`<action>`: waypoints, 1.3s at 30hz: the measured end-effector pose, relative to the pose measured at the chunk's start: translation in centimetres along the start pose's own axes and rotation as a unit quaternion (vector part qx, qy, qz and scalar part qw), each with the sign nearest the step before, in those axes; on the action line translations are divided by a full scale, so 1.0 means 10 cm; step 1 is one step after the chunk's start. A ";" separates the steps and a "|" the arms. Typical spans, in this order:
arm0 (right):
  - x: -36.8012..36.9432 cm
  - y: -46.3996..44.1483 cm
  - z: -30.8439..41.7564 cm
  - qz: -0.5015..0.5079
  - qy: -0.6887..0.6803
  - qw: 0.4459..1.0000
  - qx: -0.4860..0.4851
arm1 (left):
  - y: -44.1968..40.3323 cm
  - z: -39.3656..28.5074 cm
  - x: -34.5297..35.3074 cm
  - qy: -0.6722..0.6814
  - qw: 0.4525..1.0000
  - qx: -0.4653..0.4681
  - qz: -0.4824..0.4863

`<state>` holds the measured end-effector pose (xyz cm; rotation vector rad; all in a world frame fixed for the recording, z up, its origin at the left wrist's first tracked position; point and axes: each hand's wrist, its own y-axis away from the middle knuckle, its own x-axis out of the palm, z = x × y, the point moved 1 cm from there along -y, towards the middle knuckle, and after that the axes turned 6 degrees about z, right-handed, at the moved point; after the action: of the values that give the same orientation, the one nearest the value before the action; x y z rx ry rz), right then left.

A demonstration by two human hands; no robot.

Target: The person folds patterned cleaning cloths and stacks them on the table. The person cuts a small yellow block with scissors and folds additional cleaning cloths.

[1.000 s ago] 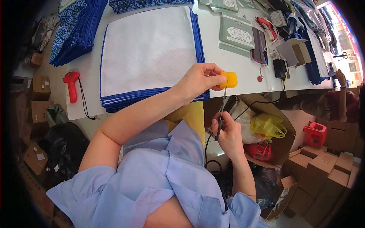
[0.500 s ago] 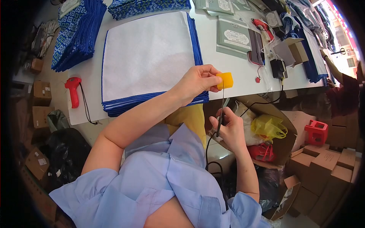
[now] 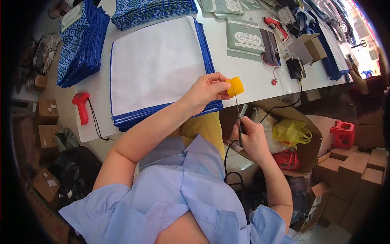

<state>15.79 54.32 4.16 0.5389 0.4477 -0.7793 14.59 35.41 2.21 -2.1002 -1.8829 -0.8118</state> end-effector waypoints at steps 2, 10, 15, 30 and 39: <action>-0.02 0.00 0.00 -0.006 -0.010 1.000 -0.008 | 0.00 -0.01 0.01 0.005 1.000 -0.015 -0.013; -0.16 -0.05 0.03 -0.013 0.119 0.992 -0.050 | -0.02 -0.01 -0.01 0.063 0.997 -0.036 -0.029; -0.14 -0.08 0.03 -0.022 0.141 0.988 -0.057 | -0.04 0.00 -0.04 0.081 0.996 -0.041 -0.027; -0.29 -0.13 0.09 -0.015 0.246 0.967 -0.060 | -0.07 -0.05 0.00 0.091 0.994 -0.039 -0.049; -0.33 -0.12 0.15 0.027 0.064 0.997 -0.039 | -0.16 -0.37 -0.11 0.102 0.992 0.027 -0.064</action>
<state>13.05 54.42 6.86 0.5272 0.5771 -0.6754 12.08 32.89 4.35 -1.8032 -1.9204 -0.9523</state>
